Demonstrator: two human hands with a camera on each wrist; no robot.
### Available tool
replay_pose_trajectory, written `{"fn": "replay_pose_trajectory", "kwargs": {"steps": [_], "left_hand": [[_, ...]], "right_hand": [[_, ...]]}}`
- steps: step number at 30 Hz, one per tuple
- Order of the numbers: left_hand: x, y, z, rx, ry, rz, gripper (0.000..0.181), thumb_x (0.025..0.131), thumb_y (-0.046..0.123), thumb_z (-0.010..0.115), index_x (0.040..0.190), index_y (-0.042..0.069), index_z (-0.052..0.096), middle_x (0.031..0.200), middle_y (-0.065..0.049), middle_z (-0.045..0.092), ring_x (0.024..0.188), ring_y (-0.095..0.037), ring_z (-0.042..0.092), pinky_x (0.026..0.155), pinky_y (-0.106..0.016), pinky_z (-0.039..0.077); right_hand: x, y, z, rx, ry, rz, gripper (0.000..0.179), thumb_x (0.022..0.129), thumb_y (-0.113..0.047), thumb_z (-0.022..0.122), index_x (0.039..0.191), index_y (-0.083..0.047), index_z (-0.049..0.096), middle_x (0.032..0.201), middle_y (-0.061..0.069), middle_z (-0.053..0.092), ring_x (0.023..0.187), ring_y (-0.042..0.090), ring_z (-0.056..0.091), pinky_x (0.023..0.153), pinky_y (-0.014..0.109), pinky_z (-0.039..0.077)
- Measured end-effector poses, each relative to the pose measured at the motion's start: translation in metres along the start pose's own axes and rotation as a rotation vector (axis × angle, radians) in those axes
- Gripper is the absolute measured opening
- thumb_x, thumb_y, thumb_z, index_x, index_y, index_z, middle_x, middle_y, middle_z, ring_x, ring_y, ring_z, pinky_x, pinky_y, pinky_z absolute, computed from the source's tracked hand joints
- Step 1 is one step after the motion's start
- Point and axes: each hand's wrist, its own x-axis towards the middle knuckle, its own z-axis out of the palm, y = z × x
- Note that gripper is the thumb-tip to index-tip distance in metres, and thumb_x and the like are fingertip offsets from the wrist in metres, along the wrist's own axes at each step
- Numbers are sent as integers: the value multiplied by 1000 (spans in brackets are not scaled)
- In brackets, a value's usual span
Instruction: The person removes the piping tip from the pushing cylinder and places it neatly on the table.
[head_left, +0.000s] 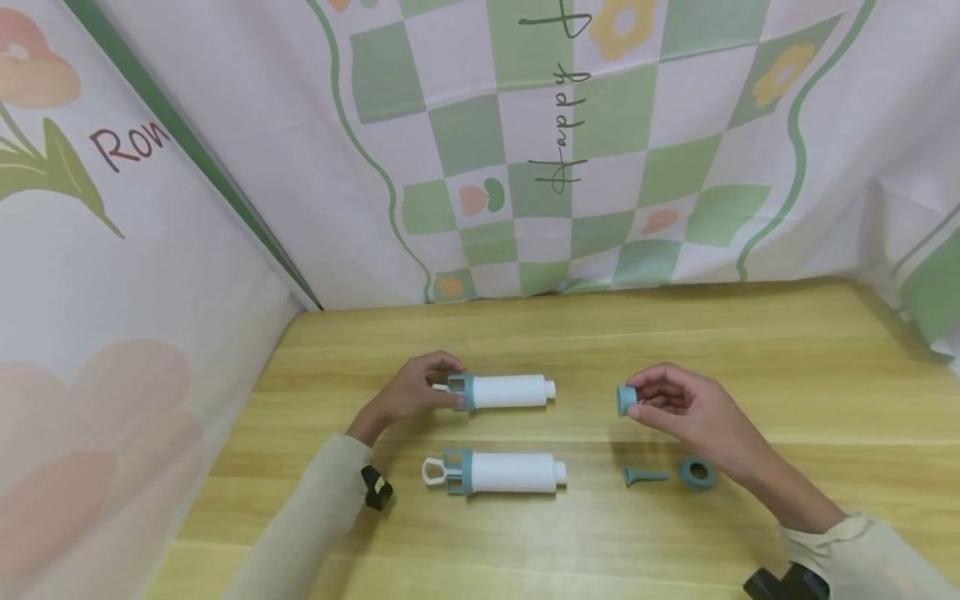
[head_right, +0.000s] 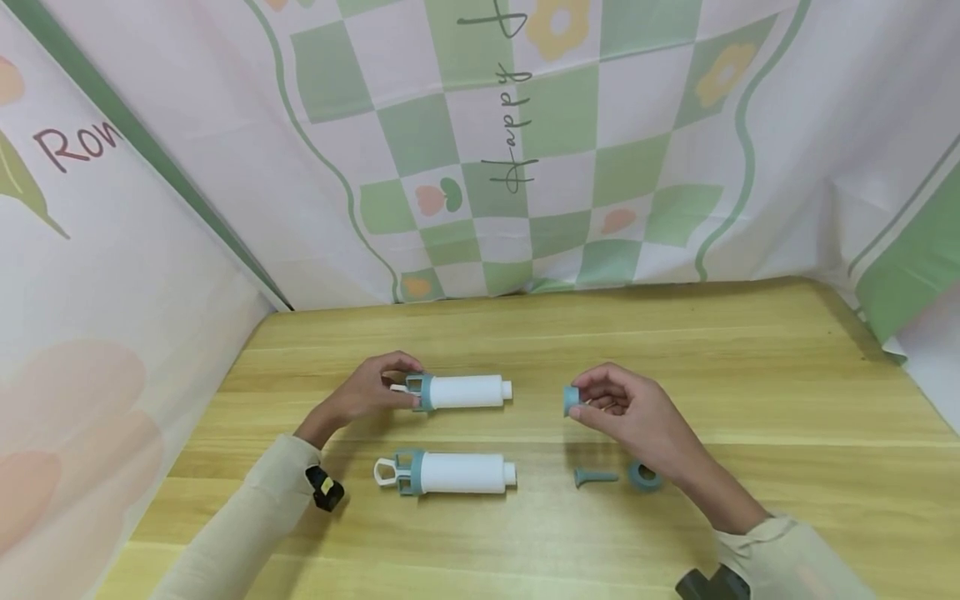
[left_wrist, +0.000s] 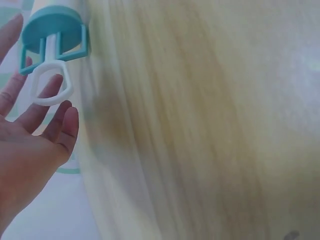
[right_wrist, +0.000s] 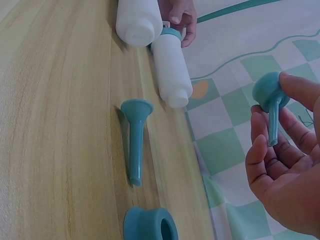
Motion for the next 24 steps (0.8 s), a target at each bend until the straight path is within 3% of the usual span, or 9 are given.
{"fn": "replay_pose_trajectory", "kwargs": {"steps": [5, 16, 24], "left_hand": [[-5, 3, -4, 26, 10, 27, 54, 85, 18, 80, 130, 0, 57, 134, -14, 57, 126, -31, 49, 105, -50, 40], [-11, 14, -2, 61, 16, 104, 52, 86, 18, 78, 129, -2, 57, 133, -18, 57, 125, -35, 49, 101, -51, 42], [-16, 35, 7, 111, 100, 168, 43, 85, 8, 79, 124, 0, 61, 127, -15, 63, 121, -41, 53, 98, -51, 45]], "right_hand": [[-1, 0, 1, 5, 6, 1, 26, 97, -13, 67, 118, 1, 60, 104, 13, 66, 91, 19, 65, 75, 27, 56], [-4, -1, 3, 3, 37, -33, 24, 98, -11, 66, 117, 2, 60, 102, 12, 67, 90, 18, 66, 75, 27, 56], [-6, -4, 4, -4, 53, -69, 22, 98, -8, 64, 117, 2, 60, 103, 11, 68, 91, 17, 68, 76, 25, 56]]}}
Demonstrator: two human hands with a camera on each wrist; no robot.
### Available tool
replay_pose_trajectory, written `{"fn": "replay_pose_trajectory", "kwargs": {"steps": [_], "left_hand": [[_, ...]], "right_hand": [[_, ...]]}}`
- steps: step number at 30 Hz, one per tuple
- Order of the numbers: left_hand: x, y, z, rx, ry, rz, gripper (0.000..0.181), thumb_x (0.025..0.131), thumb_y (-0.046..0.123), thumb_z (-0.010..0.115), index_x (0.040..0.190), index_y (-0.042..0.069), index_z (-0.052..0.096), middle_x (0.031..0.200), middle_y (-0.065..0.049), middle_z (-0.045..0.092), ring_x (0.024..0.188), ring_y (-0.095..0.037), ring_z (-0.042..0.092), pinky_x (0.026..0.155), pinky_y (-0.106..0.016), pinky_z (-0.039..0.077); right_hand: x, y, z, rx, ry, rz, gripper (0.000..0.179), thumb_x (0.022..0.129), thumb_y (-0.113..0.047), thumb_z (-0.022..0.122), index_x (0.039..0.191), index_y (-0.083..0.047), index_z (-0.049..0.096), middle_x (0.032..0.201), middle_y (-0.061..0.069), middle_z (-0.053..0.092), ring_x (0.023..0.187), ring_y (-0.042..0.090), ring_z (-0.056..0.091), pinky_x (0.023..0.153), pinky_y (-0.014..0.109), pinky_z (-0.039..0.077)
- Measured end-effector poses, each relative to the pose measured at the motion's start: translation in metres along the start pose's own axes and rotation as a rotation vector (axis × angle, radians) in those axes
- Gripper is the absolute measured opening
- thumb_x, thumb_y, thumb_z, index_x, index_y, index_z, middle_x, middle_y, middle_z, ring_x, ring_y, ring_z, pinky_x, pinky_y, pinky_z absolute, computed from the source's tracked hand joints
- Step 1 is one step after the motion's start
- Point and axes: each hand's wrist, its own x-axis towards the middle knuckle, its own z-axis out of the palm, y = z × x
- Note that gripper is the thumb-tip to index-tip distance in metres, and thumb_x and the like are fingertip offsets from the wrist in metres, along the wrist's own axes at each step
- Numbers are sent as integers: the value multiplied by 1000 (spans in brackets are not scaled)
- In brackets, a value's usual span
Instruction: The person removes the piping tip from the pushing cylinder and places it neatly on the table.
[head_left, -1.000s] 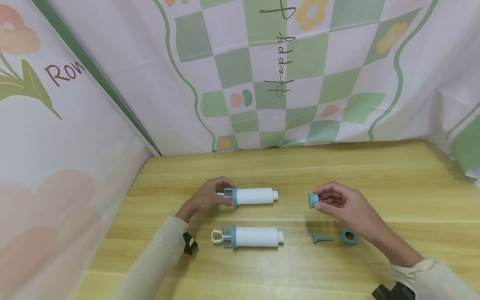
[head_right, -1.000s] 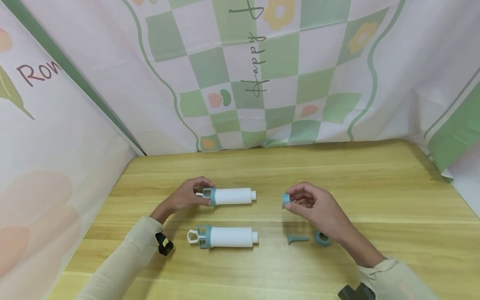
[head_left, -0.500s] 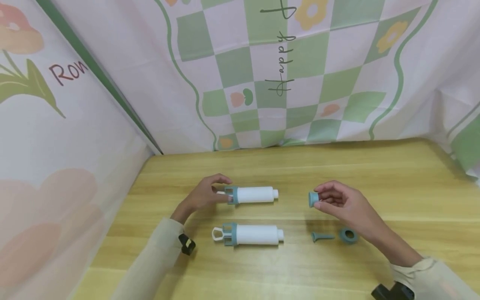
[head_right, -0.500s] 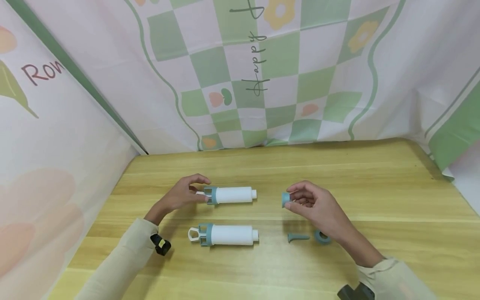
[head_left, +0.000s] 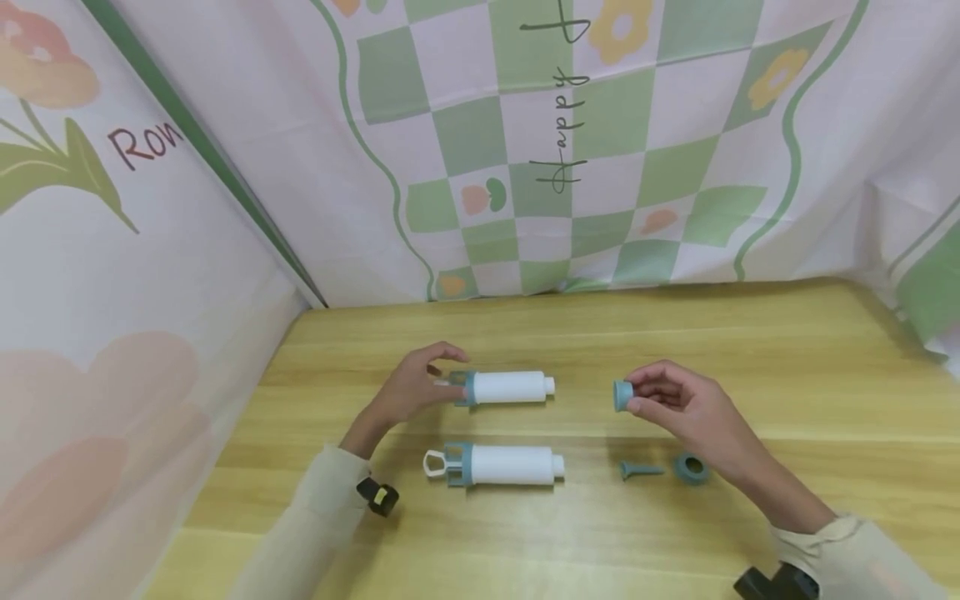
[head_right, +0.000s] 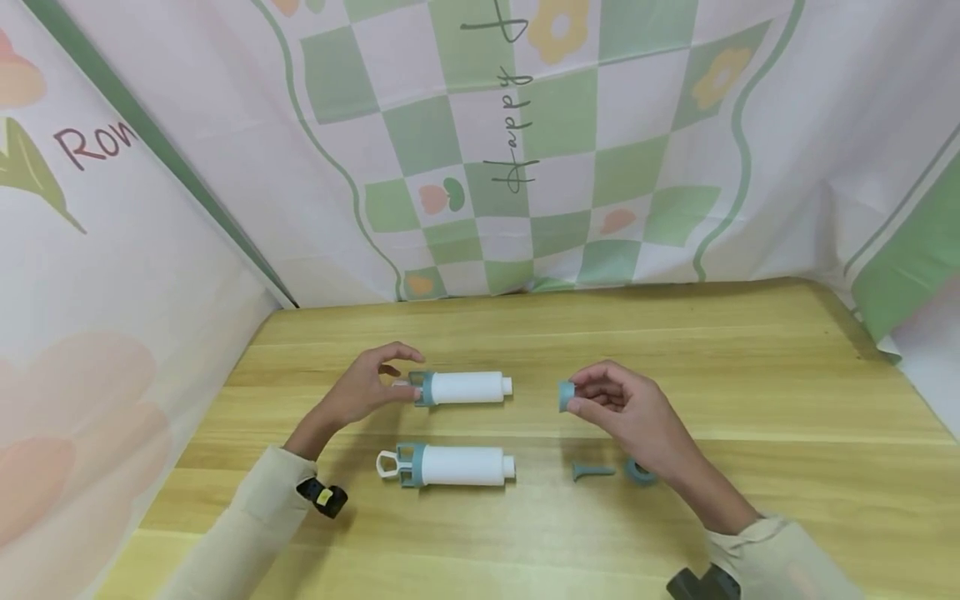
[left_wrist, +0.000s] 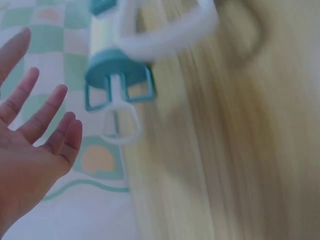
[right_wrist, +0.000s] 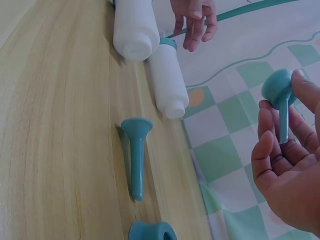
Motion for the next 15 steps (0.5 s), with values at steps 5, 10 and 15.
{"fn": "replay_pose_trajectory", "kwargs": {"steps": [5, 10, 15], "left_hand": [[-5, 12, 7, 14, 25, 8, 41, 84, 9, 80, 121, 5, 64, 123, -8, 65, 117, -33, 57, 96, -48, 48], [-9, 20, 14, -5, 36, 9, 40, 84, 10, 81, 120, 7, 64, 121, -4, 65, 115, -29, 58, 95, -50, 48], [-10, 24, 19, -32, 41, 37, 43, 83, 8, 81, 121, 2, 62, 120, -13, 66, 114, -32, 59, 93, -50, 50]], "right_hand": [[0, -1, 2, 21, 1, -2, 22, 97, -7, 66, 117, 2, 61, 101, 10, 69, 89, 15, 68, 74, 26, 57], [0, -2, 0, 14, -9, 7, 22, 97, -9, 67, 117, -1, 61, 101, 9, 68, 88, 18, 68, 73, 29, 57], [0, -4, 0, 15, -12, 2, 21, 97, -10, 67, 115, -1, 61, 100, 10, 68, 88, 20, 67, 73, 29, 57]]}}
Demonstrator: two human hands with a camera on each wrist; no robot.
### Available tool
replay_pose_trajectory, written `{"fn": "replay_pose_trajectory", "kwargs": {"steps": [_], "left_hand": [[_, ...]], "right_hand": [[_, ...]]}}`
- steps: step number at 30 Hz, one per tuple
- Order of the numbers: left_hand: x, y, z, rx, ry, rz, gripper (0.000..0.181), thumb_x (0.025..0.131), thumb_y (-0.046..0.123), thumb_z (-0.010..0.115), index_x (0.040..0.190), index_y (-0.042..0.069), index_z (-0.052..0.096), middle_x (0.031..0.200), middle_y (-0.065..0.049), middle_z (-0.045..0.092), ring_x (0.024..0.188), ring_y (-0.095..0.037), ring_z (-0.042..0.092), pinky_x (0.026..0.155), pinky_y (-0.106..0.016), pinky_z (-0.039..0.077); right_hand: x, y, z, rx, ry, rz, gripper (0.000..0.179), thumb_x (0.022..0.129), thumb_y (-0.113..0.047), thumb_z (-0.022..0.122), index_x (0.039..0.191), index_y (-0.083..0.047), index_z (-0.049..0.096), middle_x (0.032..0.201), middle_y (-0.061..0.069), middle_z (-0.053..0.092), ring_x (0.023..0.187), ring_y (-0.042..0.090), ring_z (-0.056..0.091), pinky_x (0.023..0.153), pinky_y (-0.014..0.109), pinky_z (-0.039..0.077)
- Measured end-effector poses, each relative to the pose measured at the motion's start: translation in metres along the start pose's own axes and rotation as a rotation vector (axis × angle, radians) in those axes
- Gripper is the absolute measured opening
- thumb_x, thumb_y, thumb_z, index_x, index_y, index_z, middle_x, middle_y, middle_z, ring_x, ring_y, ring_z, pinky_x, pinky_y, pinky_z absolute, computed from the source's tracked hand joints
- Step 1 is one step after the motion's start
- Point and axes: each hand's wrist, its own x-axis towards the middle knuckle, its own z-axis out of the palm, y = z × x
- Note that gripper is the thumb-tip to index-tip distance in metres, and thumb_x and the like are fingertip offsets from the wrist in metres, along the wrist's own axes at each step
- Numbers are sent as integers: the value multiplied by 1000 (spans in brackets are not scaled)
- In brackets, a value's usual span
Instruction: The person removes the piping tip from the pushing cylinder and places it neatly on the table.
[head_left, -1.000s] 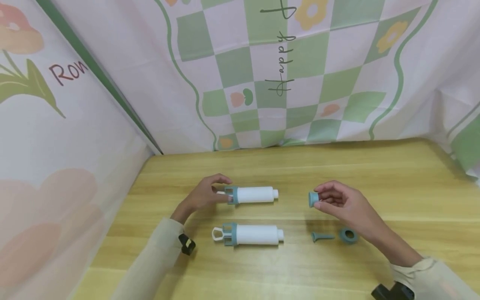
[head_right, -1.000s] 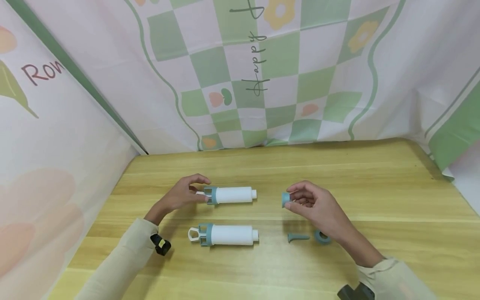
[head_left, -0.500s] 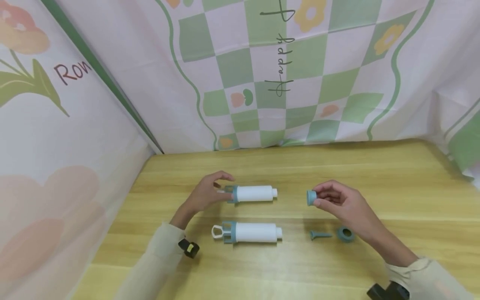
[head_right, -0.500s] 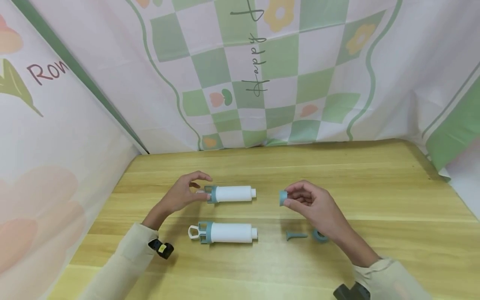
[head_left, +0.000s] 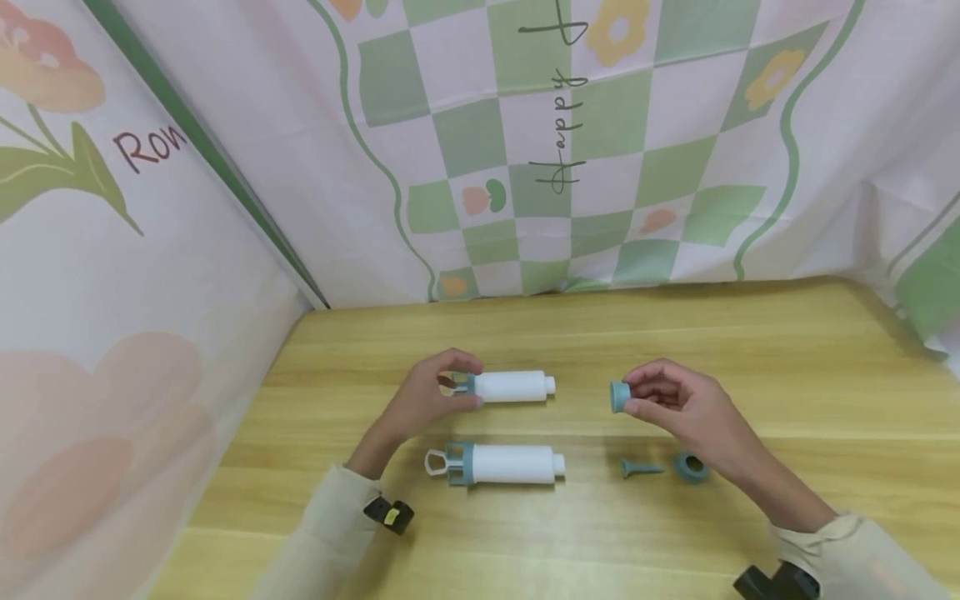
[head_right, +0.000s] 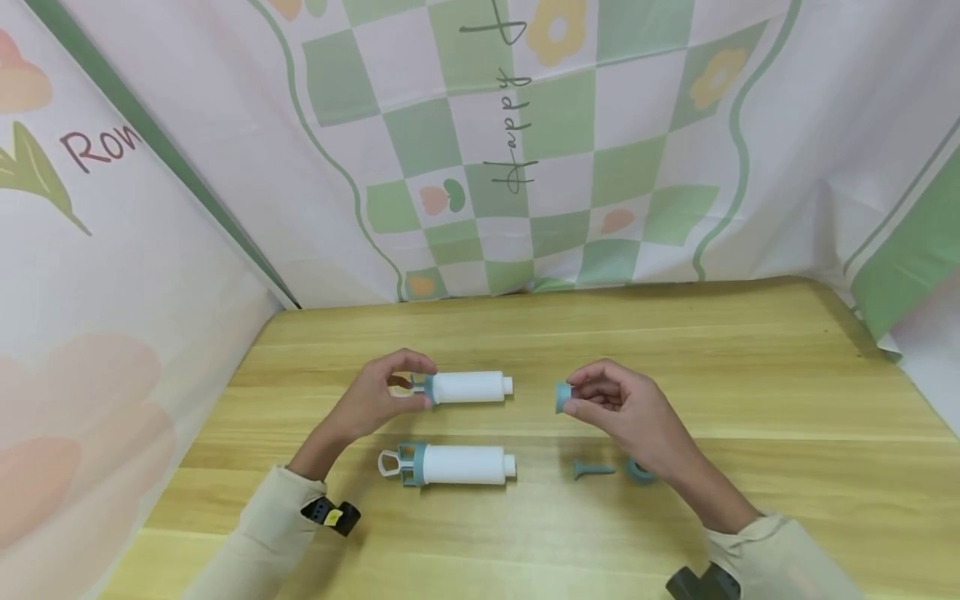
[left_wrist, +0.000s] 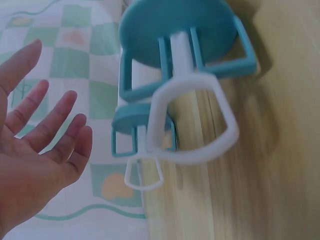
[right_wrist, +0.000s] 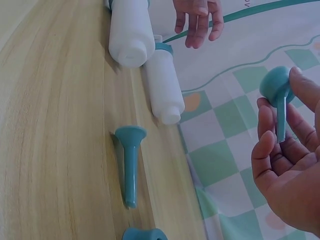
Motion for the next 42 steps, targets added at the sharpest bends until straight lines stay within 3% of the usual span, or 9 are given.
{"fn": "replay_pose_trajectory", "kwargs": {"steps": [21, 26, 34, 38, 42], "left_hand": [[-2, 23, 35, -100, -48, 21, 47, 85, 9, 79, 126, 1, 59, 118, -18, 65, 112, -39, 60, 92, -59, 48], [0, 30, 43, -134, -25, 53, 47, 83, 5, 81, 125, 0, 59, 115, -18, 66, 110, -40, 61, 91, -59, 49], [6, 50, 61, -82, 8, 74, 45, 82, 6, 82, 123, 5, 63, 109, -5, 69, 101, -13, 65, 88, -41, 53], [12, 59, 68, -99, 9, 119, 43, 84, 7, 82, 122, 6, 63, 109, -6, 69, 99, -11, 64, 86, -34, 54], [16, 65, 77, -120, 12, 109, 41, 84, 8, 81, 120, 7, 63, 108, -6, 69, 98, -10, 64, 86, -31, 53]], "right_hand": [[-2, -7, 3, 5, 0, -9, 21, 97, -9, 67, 115, -1, 62, 100, 9, 69, 87, 22, 68, 71, 28, 57], [-3, -8, 6, 29, 7, -7, 25, 97, -8, 67, 119, 0, 59, 101, 9, 70, 88, 20, 69, 72, 28, 57], [-6, -9, 10, 35, 17, -29, 22, 96, -4, 67, 116, -1, 61, 98, 9, 70, 85, 18, 69, 72, 28, 57], [-6, -9, 11, 42, 11, -40, 22, 95, -3, 66, 117, 0, 61, 98, 9, 71, 85, 16, 69, 72, 27, 57], [-8, -10, 12, 46, 9, -41, 22, 95, -2, 66, 116, -1, 61, 96, 9, 70, 83, 16, 69, 72, 27, 57]]}}
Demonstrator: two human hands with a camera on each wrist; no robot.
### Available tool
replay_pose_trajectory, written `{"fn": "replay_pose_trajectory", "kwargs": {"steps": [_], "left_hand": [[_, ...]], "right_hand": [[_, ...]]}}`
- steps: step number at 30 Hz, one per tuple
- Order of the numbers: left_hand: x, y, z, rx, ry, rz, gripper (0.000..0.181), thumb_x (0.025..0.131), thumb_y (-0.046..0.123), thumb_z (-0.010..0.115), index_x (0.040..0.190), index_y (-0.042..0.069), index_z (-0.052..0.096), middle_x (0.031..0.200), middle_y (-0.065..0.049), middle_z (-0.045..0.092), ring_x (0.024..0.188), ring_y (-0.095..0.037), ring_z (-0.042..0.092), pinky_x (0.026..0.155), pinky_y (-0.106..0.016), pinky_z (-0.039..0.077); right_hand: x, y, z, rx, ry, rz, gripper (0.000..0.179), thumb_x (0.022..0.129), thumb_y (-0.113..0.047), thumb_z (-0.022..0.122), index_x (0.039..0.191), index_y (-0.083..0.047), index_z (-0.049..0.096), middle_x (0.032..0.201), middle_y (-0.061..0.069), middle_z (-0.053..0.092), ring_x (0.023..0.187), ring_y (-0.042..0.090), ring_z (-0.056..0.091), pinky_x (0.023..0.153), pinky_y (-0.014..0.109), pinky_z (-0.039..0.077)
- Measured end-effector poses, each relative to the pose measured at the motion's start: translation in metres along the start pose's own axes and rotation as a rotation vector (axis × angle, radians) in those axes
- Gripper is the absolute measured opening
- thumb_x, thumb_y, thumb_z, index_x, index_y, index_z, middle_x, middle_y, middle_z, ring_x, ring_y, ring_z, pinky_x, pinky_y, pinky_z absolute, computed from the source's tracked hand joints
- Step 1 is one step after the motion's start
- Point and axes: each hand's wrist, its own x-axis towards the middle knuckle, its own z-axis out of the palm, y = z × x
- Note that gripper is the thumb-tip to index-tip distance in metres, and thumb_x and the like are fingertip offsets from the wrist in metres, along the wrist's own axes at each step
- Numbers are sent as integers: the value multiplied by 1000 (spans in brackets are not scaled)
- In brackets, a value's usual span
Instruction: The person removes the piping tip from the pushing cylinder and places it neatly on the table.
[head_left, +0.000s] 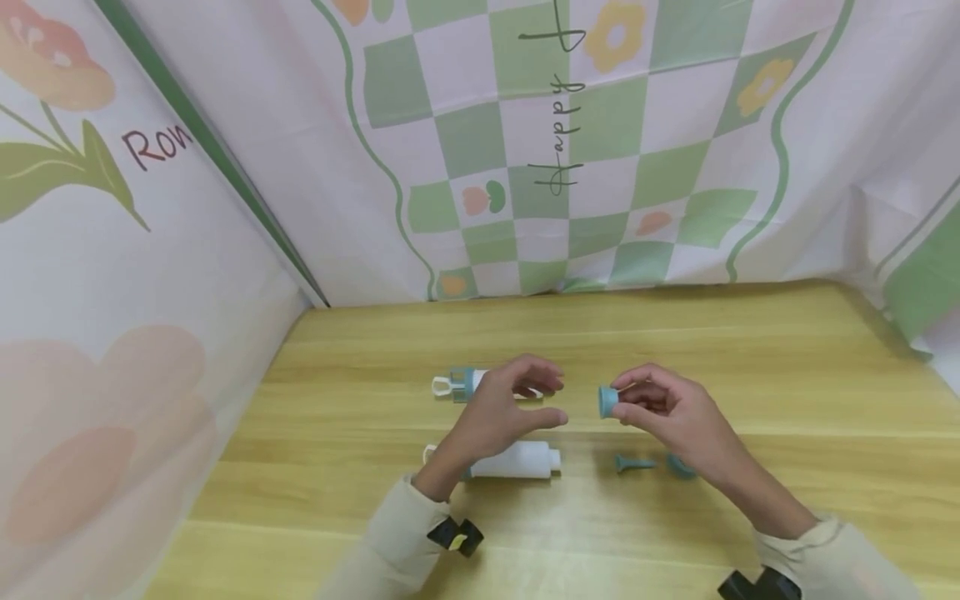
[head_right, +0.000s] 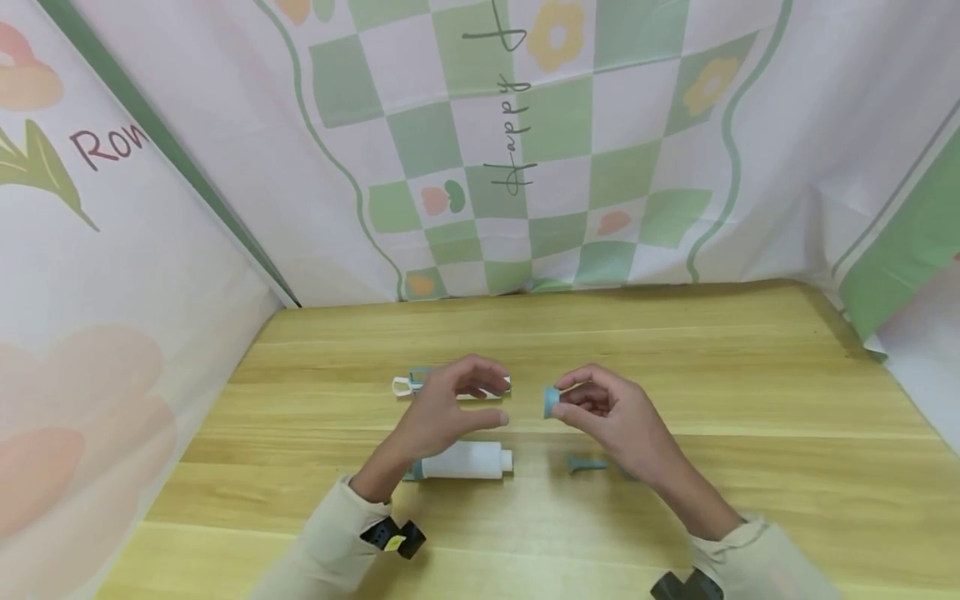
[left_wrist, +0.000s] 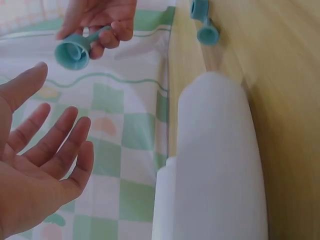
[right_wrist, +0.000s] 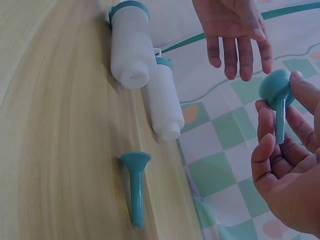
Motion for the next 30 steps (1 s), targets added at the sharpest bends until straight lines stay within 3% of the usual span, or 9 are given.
{"fn": "replay_pose_trajectory", "kwargs": {"steps": [4, 9, 21, 30], "left_hand": [[2, 0, 11, -19, -2, -8, 38, 85, 9, 81, 118, 7, 63, 108, -8, 70, 98, -12, 64, 86, -29, 52], [2, 0, 21, -29, -20, 26, 37, 85, 11, 81, 118, 7, 62, 109, -11, 69, 99, -14, 65, 87, -26, 52], [0, 2, 30, -45, 11, 95, 39, 86, 8, 79, 120, 5, 61, 107, -6, 68, 97, -11, 65, 87, -27, 54], [-1, 0, 35, -33, 16, 112, 33, 87, 6, 79, 115, 7, 63, 105, -1, 67, 95, -9, 64, 86, -31, 55]], "right_hand": [[-1, -1, 2, 12, 0, 0, 21, 95, -2, 66, 116, 0, 61, 96, 9, 70, 83, 18, 69, 72, 29, 58], [-3, -2, 4, 9, -3, 8, 21, 96, -4, 67, 116, -1, 61, 97, 9, 70, 84, 22, 69, 72, 31, 58], [-4, -1, 9, 34, -9, 1, 21, 95, -2, 67, 115, -1, 61, 97, 9, 70, 84, 22, 69, 71, 30, 58], [-5, -2, 11, 38, -19, 8, 20, 96, -4, 66, 115, -1, 61, 96, 9, 70, 84, 23, 69, 72, 30, 58]]}}
